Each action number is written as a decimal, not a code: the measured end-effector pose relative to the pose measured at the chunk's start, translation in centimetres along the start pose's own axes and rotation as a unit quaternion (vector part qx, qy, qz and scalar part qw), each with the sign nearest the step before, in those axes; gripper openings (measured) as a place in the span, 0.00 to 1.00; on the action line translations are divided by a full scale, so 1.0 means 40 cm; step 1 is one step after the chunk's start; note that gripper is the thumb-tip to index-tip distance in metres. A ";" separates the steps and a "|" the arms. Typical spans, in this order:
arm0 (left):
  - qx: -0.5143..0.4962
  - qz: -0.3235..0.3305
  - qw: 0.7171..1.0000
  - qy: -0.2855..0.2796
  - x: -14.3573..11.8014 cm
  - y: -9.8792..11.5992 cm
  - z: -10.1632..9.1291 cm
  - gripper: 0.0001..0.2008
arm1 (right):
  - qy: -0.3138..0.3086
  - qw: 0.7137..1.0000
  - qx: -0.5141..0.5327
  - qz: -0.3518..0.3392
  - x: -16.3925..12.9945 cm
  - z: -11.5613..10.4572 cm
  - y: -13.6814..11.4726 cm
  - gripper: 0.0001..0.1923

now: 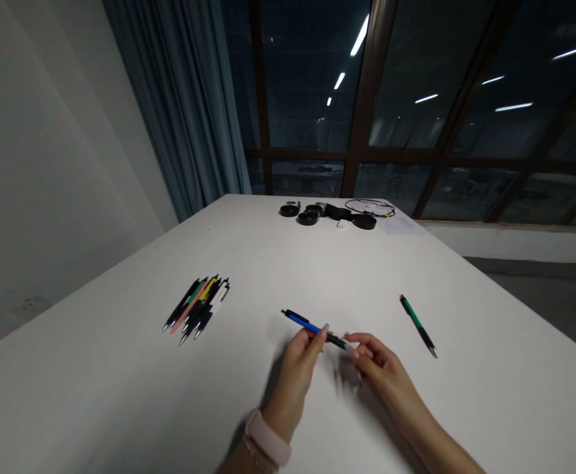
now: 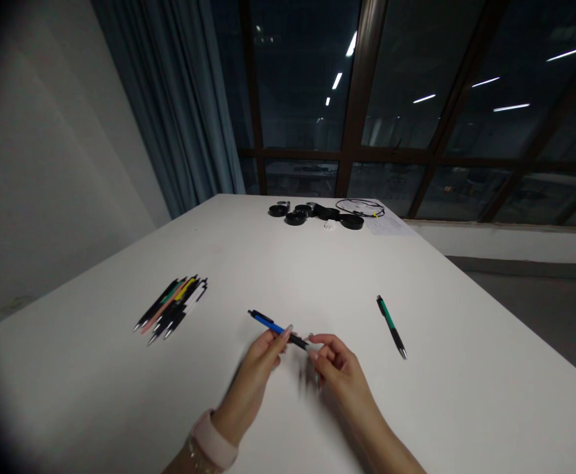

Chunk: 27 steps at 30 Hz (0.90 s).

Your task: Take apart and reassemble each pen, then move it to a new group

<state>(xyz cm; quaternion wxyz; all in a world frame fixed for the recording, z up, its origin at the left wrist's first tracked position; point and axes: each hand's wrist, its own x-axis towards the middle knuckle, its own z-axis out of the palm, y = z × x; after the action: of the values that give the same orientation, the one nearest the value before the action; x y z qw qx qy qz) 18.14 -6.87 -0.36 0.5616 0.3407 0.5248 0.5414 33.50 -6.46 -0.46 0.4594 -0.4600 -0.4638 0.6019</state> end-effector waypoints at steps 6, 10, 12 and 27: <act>-0.002 0.002 1.000 0.021 0.010 -0.008 -0.007 0.26 | 0.017 0.998 -0.048 0.026 0.011 -0.010 0.004 0.30; 0.013 0.006 1.000 0.024 0.011 -0.009 -0.009 0.26 | 0.021 0.998 -0.057 -0.004 0.019 -0.018 0.024 0.27; 0.020 0.006 0.999 0.026 0.011 -0.010 -0.010 0.25 | 0.021 0.998 -0.061 -0.023 0.020 -0.022 0.030 0.26; 0.025 0.075 0.989 0.125 0.083 0.003 -0.088 0.23 | 0.045 0.981 -0.180 -0.053 0.022 -0.099 -0.008 0.26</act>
<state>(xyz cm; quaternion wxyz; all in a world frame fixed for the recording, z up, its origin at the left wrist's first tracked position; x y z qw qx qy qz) 14.28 -4.28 -1.75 0.4403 0.3229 0.5773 0.6072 37.28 -5.03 -0.85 0.4204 -0.5369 -0.5671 0.4619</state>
